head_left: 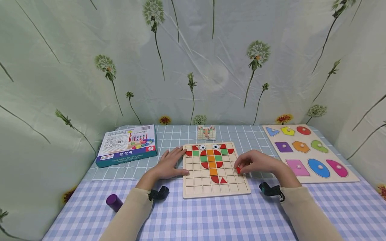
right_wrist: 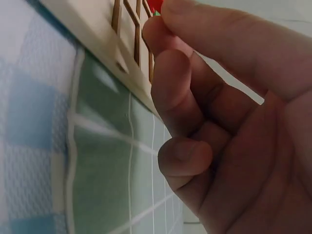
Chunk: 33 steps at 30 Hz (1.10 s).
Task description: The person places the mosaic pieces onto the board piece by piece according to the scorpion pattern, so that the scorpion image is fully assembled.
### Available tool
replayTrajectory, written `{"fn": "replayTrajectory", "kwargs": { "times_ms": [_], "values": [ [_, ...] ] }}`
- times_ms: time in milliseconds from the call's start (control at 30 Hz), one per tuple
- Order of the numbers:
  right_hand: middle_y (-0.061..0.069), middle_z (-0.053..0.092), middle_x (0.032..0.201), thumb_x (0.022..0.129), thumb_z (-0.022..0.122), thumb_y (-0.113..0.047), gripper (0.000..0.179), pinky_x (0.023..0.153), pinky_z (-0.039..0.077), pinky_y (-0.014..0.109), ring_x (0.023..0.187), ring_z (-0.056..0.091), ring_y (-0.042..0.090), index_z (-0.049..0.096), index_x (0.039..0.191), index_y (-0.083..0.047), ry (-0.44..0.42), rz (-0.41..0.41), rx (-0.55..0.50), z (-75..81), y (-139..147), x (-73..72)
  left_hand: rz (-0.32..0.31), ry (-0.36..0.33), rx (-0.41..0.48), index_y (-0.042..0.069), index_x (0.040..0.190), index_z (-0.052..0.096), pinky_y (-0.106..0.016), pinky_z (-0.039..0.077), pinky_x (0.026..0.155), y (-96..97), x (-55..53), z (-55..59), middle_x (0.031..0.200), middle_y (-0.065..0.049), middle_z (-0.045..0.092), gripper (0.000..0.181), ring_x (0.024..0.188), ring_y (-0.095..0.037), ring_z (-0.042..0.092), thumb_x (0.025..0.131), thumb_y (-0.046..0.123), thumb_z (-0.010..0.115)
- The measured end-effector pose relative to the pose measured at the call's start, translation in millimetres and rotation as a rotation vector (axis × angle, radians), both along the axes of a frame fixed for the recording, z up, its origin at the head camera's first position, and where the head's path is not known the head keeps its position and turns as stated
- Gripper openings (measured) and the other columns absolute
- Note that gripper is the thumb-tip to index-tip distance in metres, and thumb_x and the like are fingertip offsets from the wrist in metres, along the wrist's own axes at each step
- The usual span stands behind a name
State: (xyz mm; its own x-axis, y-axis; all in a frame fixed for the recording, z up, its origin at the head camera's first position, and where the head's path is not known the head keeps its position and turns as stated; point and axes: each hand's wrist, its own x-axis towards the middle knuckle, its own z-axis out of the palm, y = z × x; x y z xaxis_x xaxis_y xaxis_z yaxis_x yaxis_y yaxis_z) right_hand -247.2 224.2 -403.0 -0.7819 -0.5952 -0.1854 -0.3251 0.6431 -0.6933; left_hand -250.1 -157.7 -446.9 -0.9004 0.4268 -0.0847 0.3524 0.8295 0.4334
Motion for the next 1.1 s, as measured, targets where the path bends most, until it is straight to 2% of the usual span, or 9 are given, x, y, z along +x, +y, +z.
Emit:
{"fn": "replayTrajectory", "kwargs": {
  "times_ms": [200,467,767,1100],
  "values": [
    [-0.004,0.065,0.081,0.087,0.076,-0.016,0.013,0.070,0.049,0.020,0.079,0.058,0.013,0.076,0.100,-0.018,0.017,0.040,0.010,-0.3,-10,3.4,-0.002,-0.002,0.000,0.020,0.160,0.025,-0.055,-0.001,0.127,0.1,0.2,0.3,0.169,-0.003,0.016,0.098,0.158,-0.026,0.009,0.084,0.063,0.069],
    [-0.004,0.063,0.080,0.088,0.074,-0.012,0.013,0.069,0.047,0.022,0.079,0.057,0.014,0.076,0.099,-0.019,-0.022,0.052,-0.001,-0.8,-25,8.9,-0.005,-0.005,-0.003,0.021,0.161,0.024,-0.055,-0.001,0.127,-0.4,0.3,0.8,0.170,-0.003,0.015,0.098,0.158,-0.026,0.009,0.084,0.063,0.068],
    [-0.003,0.061,0.081,0.088,0.072,-0.009,0.018,0.067,0.047,0.021,0.075,0.056,0.012,0.073,0.102,-0.021,-0.062,0.126,-0.016,-5.2,-36,11.7,-0.012,-0.002,0.004,0.019,0.160,0.025,-0.057,0.000,0.127,0.3,0.5,2.3,0.169,-0.005,0.017,0.098,0.158,-0.028,0.010,0.084,0.063,0.068],
    [-0.004,0.064,0.081,0.087,0.077,-0.014,0.008,0.068,0.050,0.022,0.076,0.058,0.013,0.071,0.090,-0.019,-0.091,0.123,0.009,-5.8,-46,16.9,-0.003,-0.011,-0.010,0.021,0.161,0.023,-0.055,-0.001,0.127,0.1,-1.2,1.5,0.170,-0.003,0.016,0.099,0.158,-0.026,0.009,0.084,0.063,0.068]
  ]
}}
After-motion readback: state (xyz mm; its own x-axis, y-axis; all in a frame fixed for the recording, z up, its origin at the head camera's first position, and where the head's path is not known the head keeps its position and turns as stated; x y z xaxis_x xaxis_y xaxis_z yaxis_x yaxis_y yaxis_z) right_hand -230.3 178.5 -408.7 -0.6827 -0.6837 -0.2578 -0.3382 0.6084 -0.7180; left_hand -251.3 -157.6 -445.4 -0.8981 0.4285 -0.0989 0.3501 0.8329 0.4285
